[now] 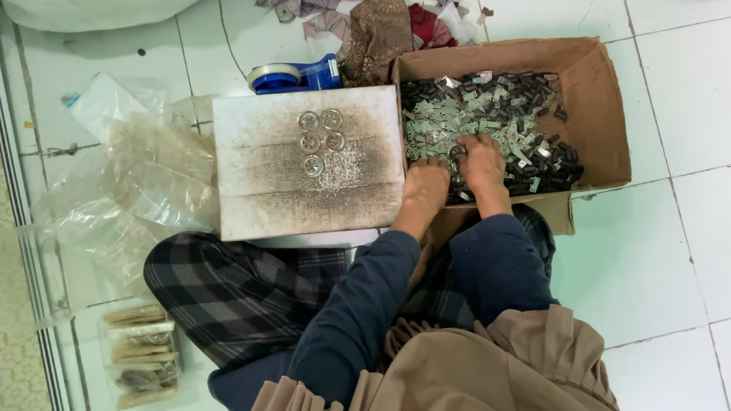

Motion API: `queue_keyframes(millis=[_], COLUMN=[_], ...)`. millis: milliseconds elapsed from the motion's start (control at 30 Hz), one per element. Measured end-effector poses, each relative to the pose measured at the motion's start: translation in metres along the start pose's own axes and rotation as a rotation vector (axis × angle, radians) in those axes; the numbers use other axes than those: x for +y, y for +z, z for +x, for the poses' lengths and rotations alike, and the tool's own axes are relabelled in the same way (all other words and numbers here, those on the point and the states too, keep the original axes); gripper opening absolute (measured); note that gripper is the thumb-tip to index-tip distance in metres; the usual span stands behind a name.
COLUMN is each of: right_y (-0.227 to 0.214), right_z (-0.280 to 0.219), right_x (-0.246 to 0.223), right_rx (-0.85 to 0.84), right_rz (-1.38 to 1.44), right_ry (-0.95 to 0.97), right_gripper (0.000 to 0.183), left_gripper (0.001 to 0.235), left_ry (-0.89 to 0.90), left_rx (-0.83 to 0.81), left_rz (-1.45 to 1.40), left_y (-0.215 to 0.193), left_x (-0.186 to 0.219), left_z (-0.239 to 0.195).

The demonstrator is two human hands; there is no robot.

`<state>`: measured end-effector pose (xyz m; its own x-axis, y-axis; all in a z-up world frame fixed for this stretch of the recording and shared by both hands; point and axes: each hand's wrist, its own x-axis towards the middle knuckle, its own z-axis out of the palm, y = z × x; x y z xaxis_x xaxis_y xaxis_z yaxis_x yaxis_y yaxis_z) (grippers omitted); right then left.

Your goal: The person sits on the floor and packs small metal parts into clear plastic bags. They place the parts into a bag, seal it with a tape dispenser, and set the bag aside. They repeat this process with additional parts from a cardboard box.

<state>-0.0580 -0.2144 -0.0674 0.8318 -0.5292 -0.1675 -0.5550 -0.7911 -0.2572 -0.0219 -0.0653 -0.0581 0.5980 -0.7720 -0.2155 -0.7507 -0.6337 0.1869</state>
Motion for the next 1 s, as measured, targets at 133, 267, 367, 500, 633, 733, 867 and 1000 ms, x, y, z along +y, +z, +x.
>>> queue_keyframes(millis=[133, 267, 367, 500, 633, 733, 867, 1000], right_y=[-0.012, -0.030, -0.029, -0.062, -0.046, -0.012, 0.007, 0.008], right_z=[-0.012, -0.017, -0.020, -0.056, -0.073, -0.070, -0.064, -0.061], right_x=[-0.008, -0.020, -0.027, -0.109, -0.190, -0.224, -0.243, -0.248], right_rx=[0.090, 0.239, 0.387, 0.443, 0.382, 0.265, 0.131, 0.149], right_rz=[0.064, 0.430, 0.678, 0.828, 0.893, 0.862, 0.682, 0.559], right_ry=[-0.037, -0.023, -0.050, -0.151, -0.310, -0.383, -0.253, -0.181], right_gripper=[0.023, 0.013, 0.013, 0.012, 0.018, 0.017, 0.021, 0.023], left_gripper=[0.020, 0.021, 0.030, 0.044, 0.040, 0.040, 0.032, 0.027], left_ry=[0.087, 0.185, 0.161, -0.054, -0.167, -0.320, -0.360, -0.351], left_rx=[0.164, 0.530, 0.624, 0.744, 0.911, 0.898, 0.877, 0.849], left_rz=[-0.053, -0.431, -0.834, -1.095, -0.852, -0.597, -0.362, -0.294], left_y=[-0.008, -0.025, -0.036, -0.080, -0.079, -0.058, -0.026, -0.027], left_x=[-0.008, -0.014, -0.031, -0.074, -0.123, -0.154, -0.175, -0.173], left_z=[-0.006, -0.022, -0.042, -0.099, -0.143, -0.156, -0.150, -0.151])
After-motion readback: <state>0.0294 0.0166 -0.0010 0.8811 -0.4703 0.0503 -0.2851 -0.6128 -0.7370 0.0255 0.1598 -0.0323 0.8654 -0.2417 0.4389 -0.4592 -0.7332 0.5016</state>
